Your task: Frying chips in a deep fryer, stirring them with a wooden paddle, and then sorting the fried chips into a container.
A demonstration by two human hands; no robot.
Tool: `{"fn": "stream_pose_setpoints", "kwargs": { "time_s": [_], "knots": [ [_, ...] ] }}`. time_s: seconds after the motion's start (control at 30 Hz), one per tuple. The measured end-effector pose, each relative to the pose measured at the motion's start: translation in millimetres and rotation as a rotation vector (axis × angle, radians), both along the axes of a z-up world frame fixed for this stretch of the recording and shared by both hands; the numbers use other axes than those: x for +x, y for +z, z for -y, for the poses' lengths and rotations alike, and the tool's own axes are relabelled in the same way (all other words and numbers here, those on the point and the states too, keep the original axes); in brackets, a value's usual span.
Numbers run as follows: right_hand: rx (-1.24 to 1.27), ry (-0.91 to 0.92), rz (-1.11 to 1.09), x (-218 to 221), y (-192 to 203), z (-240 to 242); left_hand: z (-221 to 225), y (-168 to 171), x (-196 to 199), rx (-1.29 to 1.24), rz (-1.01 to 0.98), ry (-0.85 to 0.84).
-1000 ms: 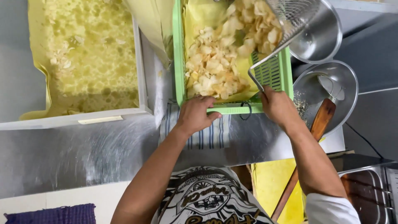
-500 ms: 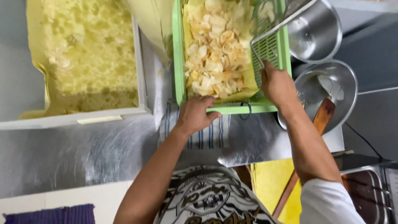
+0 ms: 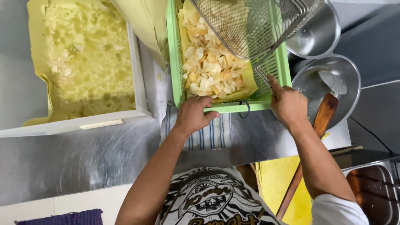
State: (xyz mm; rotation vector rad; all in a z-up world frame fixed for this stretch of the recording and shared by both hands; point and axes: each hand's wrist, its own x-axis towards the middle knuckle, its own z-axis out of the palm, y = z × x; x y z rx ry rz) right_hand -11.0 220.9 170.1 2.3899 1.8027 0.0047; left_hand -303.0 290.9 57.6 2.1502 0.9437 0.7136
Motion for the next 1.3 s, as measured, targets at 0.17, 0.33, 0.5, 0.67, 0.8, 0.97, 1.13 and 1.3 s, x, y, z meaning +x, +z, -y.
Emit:
{"fn": "stream_pose_setpoints", "kwargs": {
  "time_s": [0.17, 0.33, 0.5, 0.67, 0.8, 0.97, 1.13, 1.3],
  "knots": [
    [0.037, -0.016, -0.118, 15.7, -26.1, 26.0, -0.7, 0.4, -2.9, 0.014, -0.007, 0.009],
    [0.145, -0.067, -0.400, -16.0, 10.3, 32.5, -1.2, 5.4, -4.2, 0.020, -0.010, 0.003],
    [0.469, -0.053, -0.953, 37.8, -22.9, 26.5, -1.1, -1.1, -7.0, 0.012, 0.015, 0.012],
    [0.627, -0.245, -1.424, 64.3, 51.5, -3.6, -2.9, 4.9, -7.6, 0.001, -0.070, 0.026],
    [0.587, -0.232, -1.591, 128.7, 40.7, -21.6, -4.9, 3.6, -8.2, -0.039, -0.122, 0.035],
    [0.568, -0.397, -1.581, 156.9, 2.4, -33.0, -4.1, 2.2, -12.6, -0.026, -0.130, 0.051],
    [0.693, -0.471, -1.675, 156.1, 22.3, -13.6, -2.3, 12.4, -15.3, -0.099, -0.186, 0.071],
    [1.110, -0.547, -1.784, 147.8, 51.0, 70.3, -2.6, 19.9, -19.1, -0.070, -0.187, 0.141]
  ]
}}
